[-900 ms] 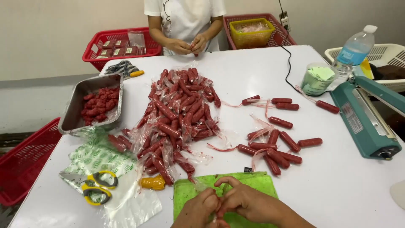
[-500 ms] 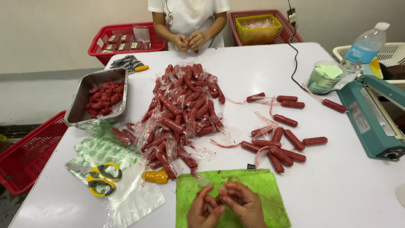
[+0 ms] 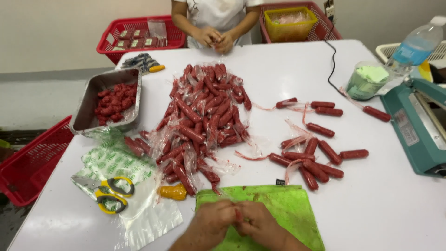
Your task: The person repeatedly picks up small sausages from a pile on a white table and places them into clear plastic bags. They use their hands to push the sausage into the bag and then tie the open end of the bag to seal it. The finished packages are placed on the table.
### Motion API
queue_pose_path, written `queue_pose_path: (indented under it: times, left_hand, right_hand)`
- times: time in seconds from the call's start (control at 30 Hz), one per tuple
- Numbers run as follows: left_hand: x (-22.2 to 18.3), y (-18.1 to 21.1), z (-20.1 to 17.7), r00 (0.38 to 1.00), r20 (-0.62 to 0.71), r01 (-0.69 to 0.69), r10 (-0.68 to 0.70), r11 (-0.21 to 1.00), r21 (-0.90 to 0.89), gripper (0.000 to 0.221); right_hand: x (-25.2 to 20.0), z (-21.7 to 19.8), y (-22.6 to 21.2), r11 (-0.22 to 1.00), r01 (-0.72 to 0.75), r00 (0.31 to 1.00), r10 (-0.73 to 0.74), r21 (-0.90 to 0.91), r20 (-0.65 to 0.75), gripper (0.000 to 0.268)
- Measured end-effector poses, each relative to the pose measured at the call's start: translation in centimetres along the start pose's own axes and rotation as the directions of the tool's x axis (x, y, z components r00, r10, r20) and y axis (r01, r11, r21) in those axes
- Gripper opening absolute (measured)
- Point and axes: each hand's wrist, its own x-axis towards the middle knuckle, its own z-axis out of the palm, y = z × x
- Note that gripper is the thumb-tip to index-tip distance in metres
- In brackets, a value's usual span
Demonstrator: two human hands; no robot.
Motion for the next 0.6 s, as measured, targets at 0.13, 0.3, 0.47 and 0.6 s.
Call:
queue_pose_path:
  times: [0.13,0.3,0.47,0.6]
  left_hand:
    - [-3.2,-9.1,1.1,0.965,0.141,0.139,-0.219,0.89,0.435,0.021]
    - [4.4,-5.6,-4.8,0.938,-0.056,0.33,-0.341,0.837,0.436,0.023]
    - [4.7,-6.9,-5.8,0.8,0.391,0.073,-0.455,0.721,0.689,0.053]
    - [4.6,-8.1,-4.0,0.725,0.574,-0.014,-0.381,0.825,0.565,0.055]
  right_hand:
    - [0.0,-1.2,0.3,0.648,-0.706,0.7,0.7,0.287,0.142,0.034]
    - [0.7,-14.2,-2.2,0.83,-0.513,0.773,0.558,0.221,-0.302,0.025]
    - [-9.6,-22.2,9.9,0.519,-0.854,0.435,0.659,-0.049,-0.614,0.063]
    - [-10.7,-10.2,1.9,0.877,-0.475,0.846,0.431,-0.076,-0.314,0.031]
